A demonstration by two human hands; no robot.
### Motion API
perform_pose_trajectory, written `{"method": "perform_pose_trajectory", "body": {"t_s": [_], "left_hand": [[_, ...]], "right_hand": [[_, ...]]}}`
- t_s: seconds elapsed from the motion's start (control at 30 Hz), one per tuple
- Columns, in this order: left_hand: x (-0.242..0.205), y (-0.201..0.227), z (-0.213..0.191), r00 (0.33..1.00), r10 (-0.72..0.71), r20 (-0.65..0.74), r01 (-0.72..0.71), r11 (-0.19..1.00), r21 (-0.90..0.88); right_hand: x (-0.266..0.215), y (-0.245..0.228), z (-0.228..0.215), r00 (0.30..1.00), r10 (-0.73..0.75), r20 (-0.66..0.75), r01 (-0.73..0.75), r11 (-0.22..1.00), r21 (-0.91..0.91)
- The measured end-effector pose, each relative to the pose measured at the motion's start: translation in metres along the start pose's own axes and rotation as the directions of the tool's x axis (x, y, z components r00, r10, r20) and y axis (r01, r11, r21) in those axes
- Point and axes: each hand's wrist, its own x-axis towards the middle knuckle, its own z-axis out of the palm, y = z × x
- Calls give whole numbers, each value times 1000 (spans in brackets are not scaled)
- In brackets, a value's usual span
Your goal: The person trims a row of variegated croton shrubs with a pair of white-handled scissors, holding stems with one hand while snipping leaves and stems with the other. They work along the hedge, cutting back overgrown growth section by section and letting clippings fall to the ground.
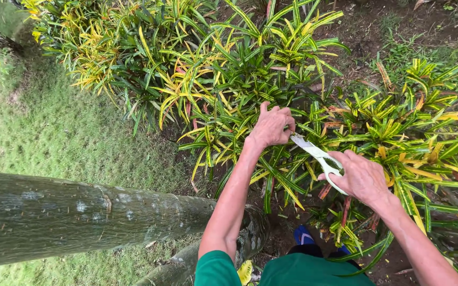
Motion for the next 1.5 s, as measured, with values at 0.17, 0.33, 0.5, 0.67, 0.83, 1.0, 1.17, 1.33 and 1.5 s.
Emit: {"method": "perform_pose_trajectory", "body": {"t_s": [0.17, 0.33, 0.5, 0.67, 0.83, 1.0, 1.17, 1.33, 1.5], "left_hand": [[4, 4, -1, 998, 4, -56, -4, 1000, -2], [12, -14, 21, 973, -54, -225, 62, 998, 29], [10, -14, 17, 981, -180, -71, 184, 981, 54], [8, -18, 39, 982, -187, -19, 186, 952, 242], [8, -25, 52, 967, -251, 52, 209, 890, 404], [11, -15, 49, 983, -156, 92, 116, 934, 338], [11, 11, 43, 996, 3, 84, -27, 957, 288], [14, 26, 36, 989, 79, 123, -112, 950, 293], [11, 30, 41, 979, 165, 119, -197, 914, 356]], "right_hand": [[-2, 21, 19, 1000, 0, 4, -1, 998, 68], [-10, 19, 4, 980, 195, 37, -198, 948, 247], [-25, 17, -12, 979, 199, 38, -203, 963, 178], [-28, 14, -9, 987, 153, 49, -157, 984, 82], [-28, 8, -12, 999, 48, -3, -48, 998, -42], [-25, 9, -12, 999, -9, -34, 5, 994, -112], [-19, 17, -13, 998, -52, -32, 46, 983, -176], [-17, 24, -11, 987, -144, -69, 127, 970, -209], [-14, 27, -10, 984, -172, -38, 158, 957, -243]]}}
